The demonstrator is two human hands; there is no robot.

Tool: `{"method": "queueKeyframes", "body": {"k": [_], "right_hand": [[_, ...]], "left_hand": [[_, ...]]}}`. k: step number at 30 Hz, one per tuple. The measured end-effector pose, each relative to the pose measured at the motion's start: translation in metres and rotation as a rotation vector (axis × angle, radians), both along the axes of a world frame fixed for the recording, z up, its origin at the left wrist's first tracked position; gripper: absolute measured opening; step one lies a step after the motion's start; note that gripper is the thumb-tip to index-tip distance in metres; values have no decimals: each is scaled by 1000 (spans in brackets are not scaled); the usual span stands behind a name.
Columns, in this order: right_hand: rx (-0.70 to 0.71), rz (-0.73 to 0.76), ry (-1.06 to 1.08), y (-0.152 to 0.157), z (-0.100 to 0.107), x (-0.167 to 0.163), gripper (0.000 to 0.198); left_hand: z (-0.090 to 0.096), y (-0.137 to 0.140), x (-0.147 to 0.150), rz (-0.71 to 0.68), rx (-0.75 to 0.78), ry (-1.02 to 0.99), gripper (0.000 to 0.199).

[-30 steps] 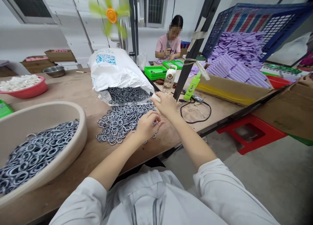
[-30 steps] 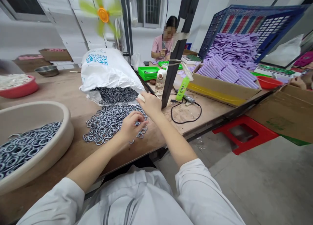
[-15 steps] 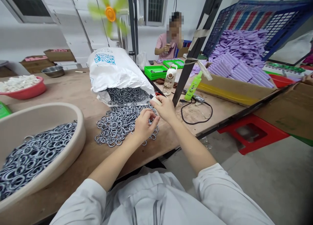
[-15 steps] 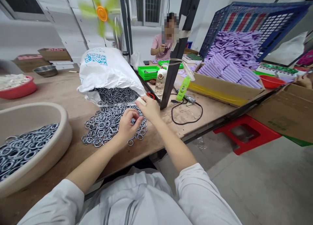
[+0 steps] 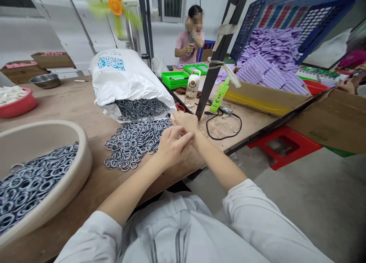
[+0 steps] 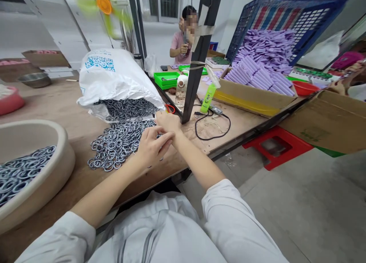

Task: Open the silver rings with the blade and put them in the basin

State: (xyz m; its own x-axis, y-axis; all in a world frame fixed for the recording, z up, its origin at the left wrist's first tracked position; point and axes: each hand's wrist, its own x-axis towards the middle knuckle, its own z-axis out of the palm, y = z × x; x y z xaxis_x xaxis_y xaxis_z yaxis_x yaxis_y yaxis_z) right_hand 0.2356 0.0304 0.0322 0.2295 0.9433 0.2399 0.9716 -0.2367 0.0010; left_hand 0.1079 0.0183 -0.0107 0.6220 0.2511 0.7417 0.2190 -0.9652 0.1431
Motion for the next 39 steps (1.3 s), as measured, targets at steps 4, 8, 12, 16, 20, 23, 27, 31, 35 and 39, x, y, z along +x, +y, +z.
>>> {"method": "queueKeyframes", "body": {"k": [4,8,12,16,20,23,27,31,35,39], "right_hand": [[37,20,-40,-1,-2,4,28],[140,30,50,-6,-2,13,34],[369,51,191,-17,10,19,44],[564,6,174,-27,44,25,56],[596,22,108,-30,81,29,64],[662,32,127,-33,95,27,69],[625,72,192,-40,79,19,68],[533,265,245,-45,23,13,52],[320,223,312,-46,-31,13,39],[314,243,481,-48,-49,1,37]], "left_hand": [[-4,6,-4,46,86,49,17],[-4,24,-10,70,6,-19,18],[9,37,-16,59,-100,-139,17],[16,31,-22,23,-93,-141,18],[12,17,-31,-14,-125,-21,19],[6,11,-39,-41,-137,68,17],[-6,14,-51,-29,-161,143,16],[-18,20,-62,9,-195,228,20],[-26,28,-67,61,-207,281,22],[-31,43,-61,96,-138,305,22]]}}
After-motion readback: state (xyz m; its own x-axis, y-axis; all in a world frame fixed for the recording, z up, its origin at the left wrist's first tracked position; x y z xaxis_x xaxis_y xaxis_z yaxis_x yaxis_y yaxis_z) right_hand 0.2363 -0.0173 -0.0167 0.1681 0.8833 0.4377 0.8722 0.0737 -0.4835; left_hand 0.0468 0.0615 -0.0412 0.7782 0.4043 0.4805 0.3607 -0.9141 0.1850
